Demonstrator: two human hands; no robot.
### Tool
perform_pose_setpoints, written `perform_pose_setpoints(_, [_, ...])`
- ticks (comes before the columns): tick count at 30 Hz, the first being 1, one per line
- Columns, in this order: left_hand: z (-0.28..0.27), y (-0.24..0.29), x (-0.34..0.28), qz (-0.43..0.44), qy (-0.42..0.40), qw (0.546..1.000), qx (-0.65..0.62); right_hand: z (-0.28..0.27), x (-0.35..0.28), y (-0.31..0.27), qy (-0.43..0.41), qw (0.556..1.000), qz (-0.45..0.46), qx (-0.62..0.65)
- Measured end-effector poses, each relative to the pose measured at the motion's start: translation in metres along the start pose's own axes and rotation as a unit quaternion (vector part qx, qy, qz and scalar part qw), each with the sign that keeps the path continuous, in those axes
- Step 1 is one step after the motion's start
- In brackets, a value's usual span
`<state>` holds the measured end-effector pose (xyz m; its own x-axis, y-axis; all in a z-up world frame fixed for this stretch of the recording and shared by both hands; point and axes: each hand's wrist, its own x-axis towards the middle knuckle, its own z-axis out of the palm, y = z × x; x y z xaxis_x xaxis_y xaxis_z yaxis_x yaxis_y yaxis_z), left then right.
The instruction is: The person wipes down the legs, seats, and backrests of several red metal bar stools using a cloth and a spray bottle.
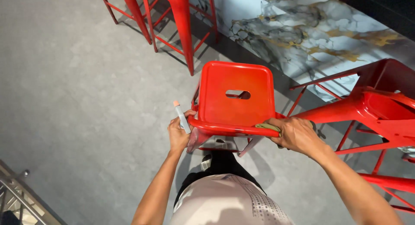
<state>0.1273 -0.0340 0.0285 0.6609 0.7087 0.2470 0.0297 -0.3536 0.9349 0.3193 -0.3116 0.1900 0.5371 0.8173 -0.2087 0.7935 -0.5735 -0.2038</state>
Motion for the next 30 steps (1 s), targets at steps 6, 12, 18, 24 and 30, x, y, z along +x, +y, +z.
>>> perform_pose_setpoints(6, [0.003,-0.004,0.031,0.027,-0.019,0.999,0.014,0.004,0.015,0.02,-0.041,0.998,-0.005,0.036])
perform_pose_setpoints(12, [0.024,-0.002,0.1,-0.006,-0.059,0.997,-0.048,-0.007,0.047,0.031,0.024,0.999,0.014,-0.021])
perform_pose_setpoints(18, [0.089,-0.007,0.196,0.109,-0.062,0.99,-0.059,-0.037,0.093,0.063,0.041,0.992,0.085,-0.087])
perform_pose_setpoints(24, [0.167,-0.009,0.322,0.069,-0.135,0.981,-0.118,-0.063,0.18,0.133,-0.007,0.99,0.13,-0.061])
perform_pose_setpoints(30, [0.23,-0.018,0.401,0.052,-0.198,0.974,-0.098,-0.079,0.231,0.192,0.002,0.99,0.129,-0.055])
